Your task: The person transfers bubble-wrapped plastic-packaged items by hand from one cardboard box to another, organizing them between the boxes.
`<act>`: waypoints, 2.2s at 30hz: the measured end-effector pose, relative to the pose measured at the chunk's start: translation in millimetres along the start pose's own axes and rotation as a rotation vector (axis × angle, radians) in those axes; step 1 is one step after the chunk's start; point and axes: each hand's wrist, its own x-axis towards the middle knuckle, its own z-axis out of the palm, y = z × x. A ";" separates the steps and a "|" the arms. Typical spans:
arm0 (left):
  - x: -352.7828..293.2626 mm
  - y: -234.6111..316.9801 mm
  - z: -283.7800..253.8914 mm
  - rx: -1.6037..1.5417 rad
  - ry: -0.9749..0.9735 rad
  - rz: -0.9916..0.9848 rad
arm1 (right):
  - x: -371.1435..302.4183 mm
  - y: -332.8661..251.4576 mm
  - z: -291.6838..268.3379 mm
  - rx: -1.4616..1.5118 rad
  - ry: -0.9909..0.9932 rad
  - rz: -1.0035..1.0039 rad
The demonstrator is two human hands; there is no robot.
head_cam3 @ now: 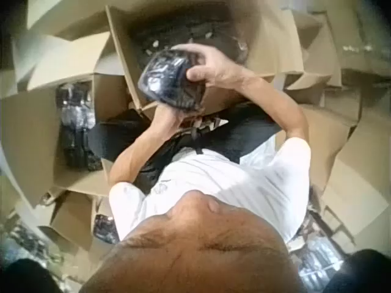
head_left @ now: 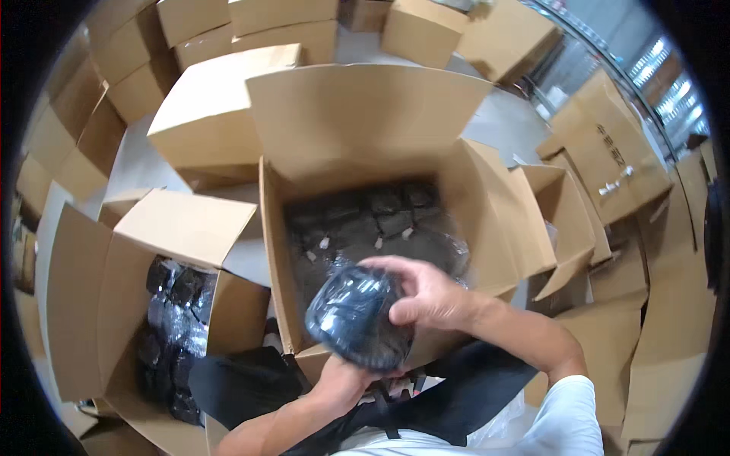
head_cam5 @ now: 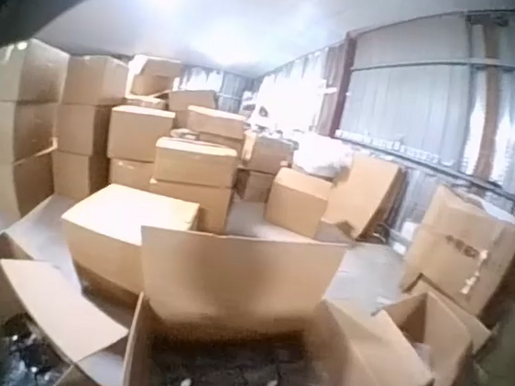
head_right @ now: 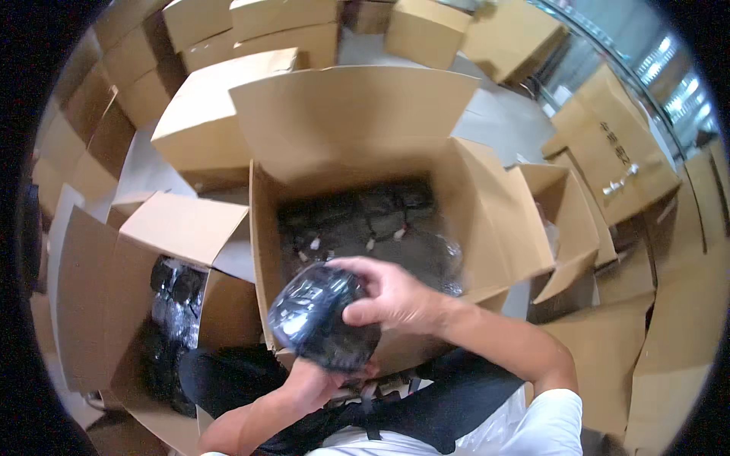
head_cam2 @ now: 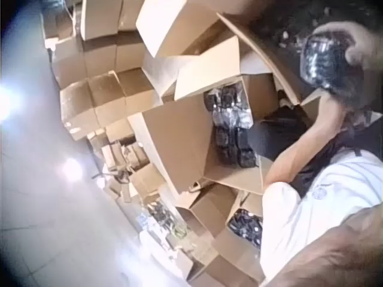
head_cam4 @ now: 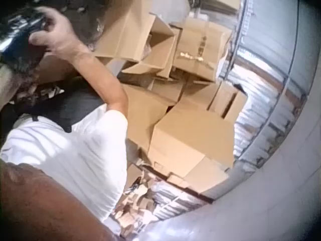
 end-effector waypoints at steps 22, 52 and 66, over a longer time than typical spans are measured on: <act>-27.3 17.0 7.5 0.626 -0.006 0.201 | 205.7 193.7 -169.3 0.200 0.328 0.094; -49.7 48.5 15.6 0.693 -0.081 0.431 | 213.0 208.4 -129.4 -0.660 0.462 0.123; -52.5 212.9 -386.1 0.316 1.463 0.535 | 172.3 127.7 -86.9 -1.166 0.286 0.081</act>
